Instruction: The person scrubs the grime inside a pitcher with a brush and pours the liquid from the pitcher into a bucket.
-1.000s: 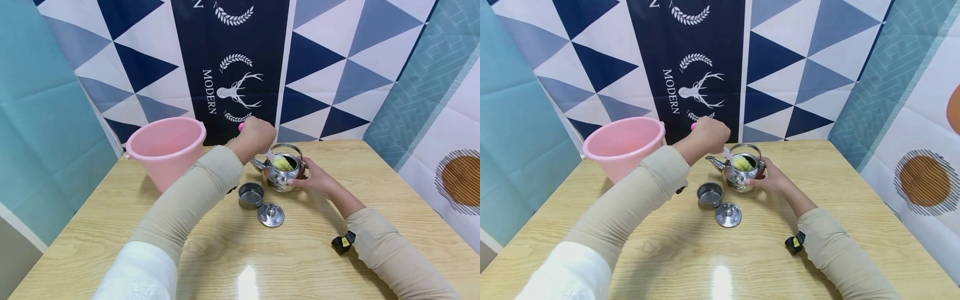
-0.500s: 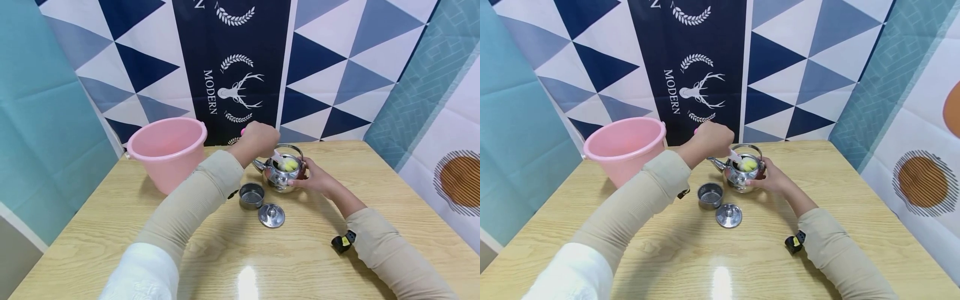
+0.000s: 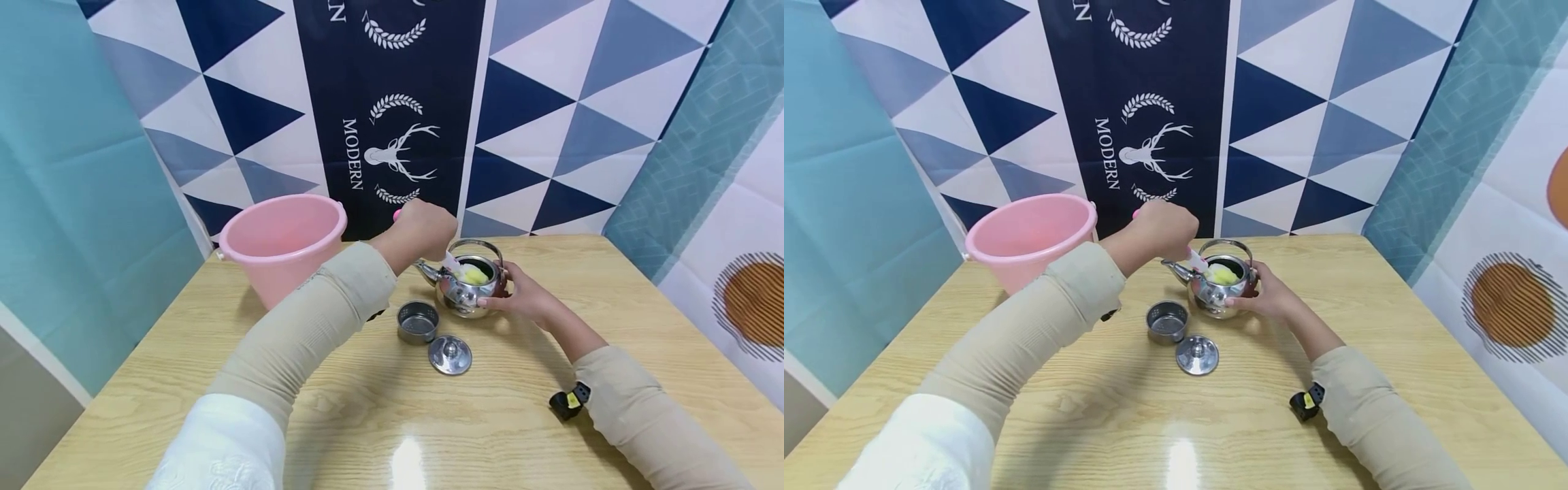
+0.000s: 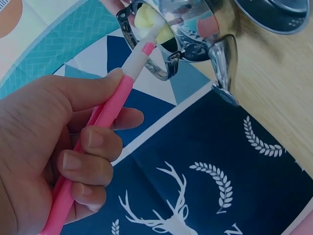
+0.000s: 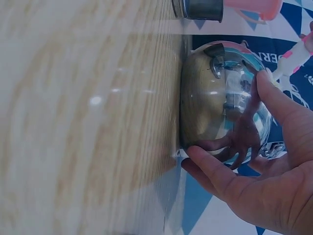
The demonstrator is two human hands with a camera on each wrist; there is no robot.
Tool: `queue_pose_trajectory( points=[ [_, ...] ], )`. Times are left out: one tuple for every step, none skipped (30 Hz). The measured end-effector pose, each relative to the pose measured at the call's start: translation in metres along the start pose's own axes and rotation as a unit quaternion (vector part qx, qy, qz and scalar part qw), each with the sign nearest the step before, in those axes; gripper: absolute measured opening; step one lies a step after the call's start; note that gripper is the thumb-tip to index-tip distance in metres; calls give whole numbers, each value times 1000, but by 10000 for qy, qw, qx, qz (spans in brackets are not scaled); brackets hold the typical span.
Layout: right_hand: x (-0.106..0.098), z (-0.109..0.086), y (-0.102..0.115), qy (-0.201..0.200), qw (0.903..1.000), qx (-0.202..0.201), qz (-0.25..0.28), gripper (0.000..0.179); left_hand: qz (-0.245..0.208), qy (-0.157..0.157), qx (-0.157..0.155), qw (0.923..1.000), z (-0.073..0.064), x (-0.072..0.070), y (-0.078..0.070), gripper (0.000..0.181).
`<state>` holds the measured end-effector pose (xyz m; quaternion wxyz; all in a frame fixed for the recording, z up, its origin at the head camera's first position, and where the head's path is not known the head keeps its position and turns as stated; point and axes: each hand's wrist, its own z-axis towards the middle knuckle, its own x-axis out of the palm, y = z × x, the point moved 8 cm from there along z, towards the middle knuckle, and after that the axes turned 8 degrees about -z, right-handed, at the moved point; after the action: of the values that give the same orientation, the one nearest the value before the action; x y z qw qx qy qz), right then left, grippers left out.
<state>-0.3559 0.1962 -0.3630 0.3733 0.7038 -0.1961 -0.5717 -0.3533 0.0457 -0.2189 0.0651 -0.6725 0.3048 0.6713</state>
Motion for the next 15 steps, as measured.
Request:
queue_pose_trajectory(
  points=[
    [0, 0, -1, -15, 10000, 1, -9, 103, 48, -34, -1, 10000, 0, 0, 0, 10],
    [0, -1, -1, -21, 10000, -5, -30, 104, 95, -64, -5, 9999, -1, -1, 0, 10],
    [0, -1, -1, -24, 10000, -10, -25, 103, 139, -97, -13, 9999, -1, -1, -1, 10],
    [1, -2, -1, -27, 10000, -20, -19, 102, 182, -116, -21, 9998, 0, -1, -1, 10],
    [1, -2, -1, -25, 10000, -32, -12, 102, 229, -138, -30, 9996, 0, 0, -1, 10],
    [1, -3, 0, -17, 10000, -48, 0, 102, 268, -164, -32, 9995, 0, 0, -2, 12],
    [1, -3, 0, -15, 10000, -59, 11, 102, 312, -176, -32, 9994, 1, 1, -2, 15],
    [1, -3, 0, -10, 10000, -69, 19, 102, 357, -197, -27, 9992, 2, 1, -3, 19],
    [1, -4, 0, -13, 10000, -67, 26, 102, 396, -210, -24, 9990, 3, 2, -4, 24],
    [1, -4, 0, -14, 10000, -78, 38, 102, 448, -226, -14, 9987, 4, 2, -4, 29],
    [1, -4, 1, -17, 10000, -85, 49, 102, 489, -267, -4, 9984, 5, 2, -5, 32],
    [0, -4, 1, -22, 9999, -95, 54, 102, 531, -306, 16, 9981, 6, 2, -6, 33],
    [0, -4, 1, -34, 9999, -96, 73, 101, 568, -350, 34, 9978, 7, 2, -7, 32],
    [0, -4, 1, -40, 9999, -97, 79, 102, 598, -404, 60, 9974, 8, 1, -7, 30],
    [0, -3, 2, -46, 9999, -103, 90, 102, 617, -451, 82, 9970, 9, 1, -8, 28]
  ],
)
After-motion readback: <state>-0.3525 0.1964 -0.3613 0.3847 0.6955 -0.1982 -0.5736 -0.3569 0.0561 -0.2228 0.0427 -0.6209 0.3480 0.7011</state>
